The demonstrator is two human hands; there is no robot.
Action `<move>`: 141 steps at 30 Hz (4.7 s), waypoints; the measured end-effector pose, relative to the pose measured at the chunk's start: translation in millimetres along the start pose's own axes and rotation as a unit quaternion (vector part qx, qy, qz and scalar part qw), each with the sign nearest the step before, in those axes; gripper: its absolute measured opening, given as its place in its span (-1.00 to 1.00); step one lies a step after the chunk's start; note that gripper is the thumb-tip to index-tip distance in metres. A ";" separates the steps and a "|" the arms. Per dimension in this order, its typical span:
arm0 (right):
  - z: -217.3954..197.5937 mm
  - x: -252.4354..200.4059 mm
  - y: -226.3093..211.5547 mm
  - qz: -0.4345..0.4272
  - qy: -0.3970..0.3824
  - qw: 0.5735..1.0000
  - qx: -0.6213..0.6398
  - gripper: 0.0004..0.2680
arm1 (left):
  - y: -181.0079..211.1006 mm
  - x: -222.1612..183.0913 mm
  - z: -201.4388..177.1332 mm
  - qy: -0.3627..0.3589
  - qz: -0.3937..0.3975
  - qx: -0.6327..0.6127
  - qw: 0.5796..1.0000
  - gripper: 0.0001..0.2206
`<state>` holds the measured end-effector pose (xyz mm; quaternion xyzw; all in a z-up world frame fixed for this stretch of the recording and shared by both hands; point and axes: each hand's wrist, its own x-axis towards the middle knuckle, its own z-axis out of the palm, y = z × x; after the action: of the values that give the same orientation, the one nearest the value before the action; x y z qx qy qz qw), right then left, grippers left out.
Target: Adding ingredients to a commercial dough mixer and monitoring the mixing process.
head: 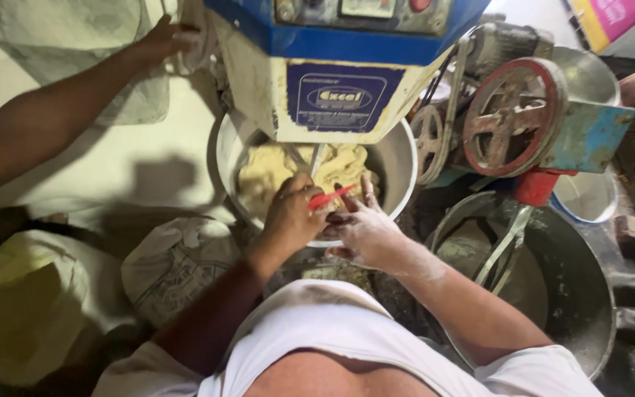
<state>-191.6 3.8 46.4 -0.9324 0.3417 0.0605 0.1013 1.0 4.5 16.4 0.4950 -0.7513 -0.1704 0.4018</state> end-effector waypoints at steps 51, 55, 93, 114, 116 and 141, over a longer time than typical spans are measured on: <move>-46.2 -136.9 36.9 -0.131 0.444 0.396 0.793 -0.34 | 117.4 52.6 -20.2 0.166 0.390 0.012 0.906 -0.70; -42.1 -132.0 43.7 -0.250 0.441 0.362 0.782 -0.38 | 110.1 50.8 3.3 0.180 0.304 -0.042 0.934 -0.72; 7.4 -52.9 33.0 -0.162 0.201 0.966 0.023 -0.75 | 62.4 44.1 24.2 -0.074 0.153 -0.086 0.982 -0.94; -7.7 -36.4 30.8 0.046 0.474 0.688 0.547 -0.83 | 46.1 36.2 22.6 -0.013 0.049 -0.193 0.980 -0.88; 16.3 -30.8 36.7 0.044 0.467 0.709 0.527 -0.86 | 44.5 34.5 21.4 0.014 0.055 -0.205 0.977 -0.88; -37.3 -36.9 -14.6 -0.093 0.339 0.571 0.742 -0.11 | 81.4 38.2 -34.3 0.050 0.246 -0.133 0.959 -0.85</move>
<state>-208.5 29.2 91.5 -0.5093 0.1872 -0.5445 0.6396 -29.1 12.5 107.5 0.2446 -0.7995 -0.1398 0.5305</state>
